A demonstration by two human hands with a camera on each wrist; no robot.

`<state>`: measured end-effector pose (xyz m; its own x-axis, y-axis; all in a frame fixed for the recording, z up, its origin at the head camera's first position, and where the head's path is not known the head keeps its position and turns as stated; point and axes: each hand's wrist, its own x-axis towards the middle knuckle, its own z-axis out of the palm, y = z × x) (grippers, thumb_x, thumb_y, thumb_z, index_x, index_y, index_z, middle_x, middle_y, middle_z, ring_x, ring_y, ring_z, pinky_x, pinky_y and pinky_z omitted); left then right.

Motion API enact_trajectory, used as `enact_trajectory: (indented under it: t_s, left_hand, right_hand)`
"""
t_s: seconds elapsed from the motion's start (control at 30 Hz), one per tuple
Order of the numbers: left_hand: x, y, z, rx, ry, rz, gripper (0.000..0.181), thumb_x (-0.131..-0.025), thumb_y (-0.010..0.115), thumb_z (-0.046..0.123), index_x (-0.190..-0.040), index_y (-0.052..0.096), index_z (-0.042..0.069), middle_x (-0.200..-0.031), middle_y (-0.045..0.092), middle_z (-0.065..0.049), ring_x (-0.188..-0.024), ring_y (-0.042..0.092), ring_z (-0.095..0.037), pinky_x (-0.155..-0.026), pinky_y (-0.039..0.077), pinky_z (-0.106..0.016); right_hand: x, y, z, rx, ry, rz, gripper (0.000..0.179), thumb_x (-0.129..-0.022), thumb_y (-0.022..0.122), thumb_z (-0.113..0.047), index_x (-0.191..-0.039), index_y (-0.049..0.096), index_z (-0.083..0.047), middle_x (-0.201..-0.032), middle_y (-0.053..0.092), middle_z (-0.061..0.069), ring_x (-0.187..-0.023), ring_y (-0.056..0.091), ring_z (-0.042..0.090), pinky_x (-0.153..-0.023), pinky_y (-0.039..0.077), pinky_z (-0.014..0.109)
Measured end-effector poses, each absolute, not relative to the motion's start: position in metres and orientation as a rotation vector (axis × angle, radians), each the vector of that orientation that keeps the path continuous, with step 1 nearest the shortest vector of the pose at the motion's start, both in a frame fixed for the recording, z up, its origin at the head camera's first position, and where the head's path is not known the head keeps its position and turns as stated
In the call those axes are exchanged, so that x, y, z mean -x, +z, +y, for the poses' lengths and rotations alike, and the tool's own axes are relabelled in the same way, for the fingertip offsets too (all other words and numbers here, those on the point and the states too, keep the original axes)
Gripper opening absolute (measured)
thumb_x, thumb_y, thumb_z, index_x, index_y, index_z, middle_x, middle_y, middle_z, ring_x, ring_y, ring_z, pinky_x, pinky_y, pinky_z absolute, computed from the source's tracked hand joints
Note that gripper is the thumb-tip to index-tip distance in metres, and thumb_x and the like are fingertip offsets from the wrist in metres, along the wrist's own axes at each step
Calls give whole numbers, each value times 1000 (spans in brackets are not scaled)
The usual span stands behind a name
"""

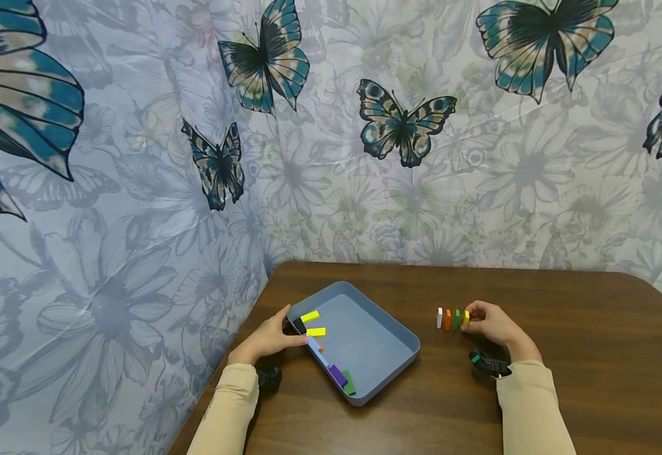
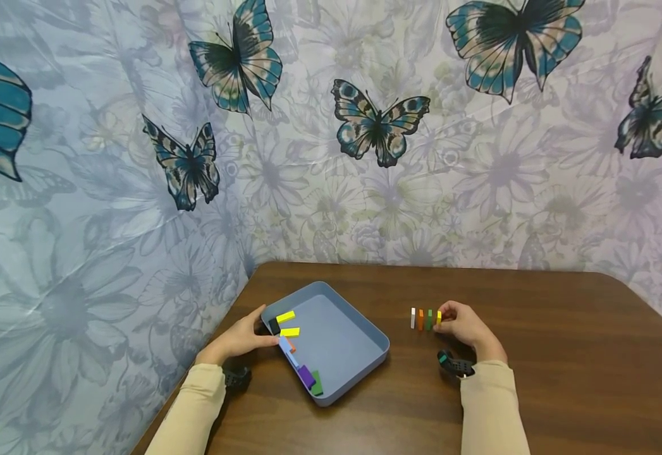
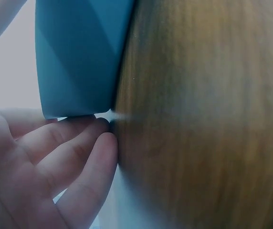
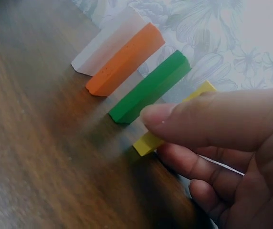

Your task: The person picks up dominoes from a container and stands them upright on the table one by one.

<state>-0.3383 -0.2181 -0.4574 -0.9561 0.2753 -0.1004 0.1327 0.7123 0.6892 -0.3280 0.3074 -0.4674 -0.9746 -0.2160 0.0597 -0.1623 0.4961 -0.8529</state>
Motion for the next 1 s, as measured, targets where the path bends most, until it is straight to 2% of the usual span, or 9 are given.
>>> enact_trajectory:
  t_s: [0.1, 0.33, 1.0]
  left_hand:
    - [339, -457, -218, -330, 1070, 2734, 116, -80, 79, 56, -161, 14, 5, -163, 26, -25, -144, 37, -46, -110, 40, -61]
    - [339, -455, -215, -326, 1055, 2741, 116, -80, 79, 56, -161, 14, 5, -163, 25, -24, -145, 36, -45, -111, 39, -61]
    - [338, -454, -211, -304, 1034, 2750, 116, -81, 78, 57, -161, 13, 5, -162, 26, -25, -143, 38, -45, -109, 41, -60]
  right_hand:
    - [330, -466, 308, 362, -1504, 2668, 25, -90, 70, -2, -105, 54, 9, -89, 59, 5, -79, 56, 12, -67, 51, 23]
    - [332, -463, 309, 306, -1484, 2656, 29, -90, 71, -1, -109, 53, 12, -94, 60, 12, -81, 56, 12, -69, 51, 23]
    - [337, -462, 314, 339, -1463, 2639, 35, -88, 72, 1, -114, 53, 15, -97, 62, 13, -84, 57, 12, -69, 52, 23]
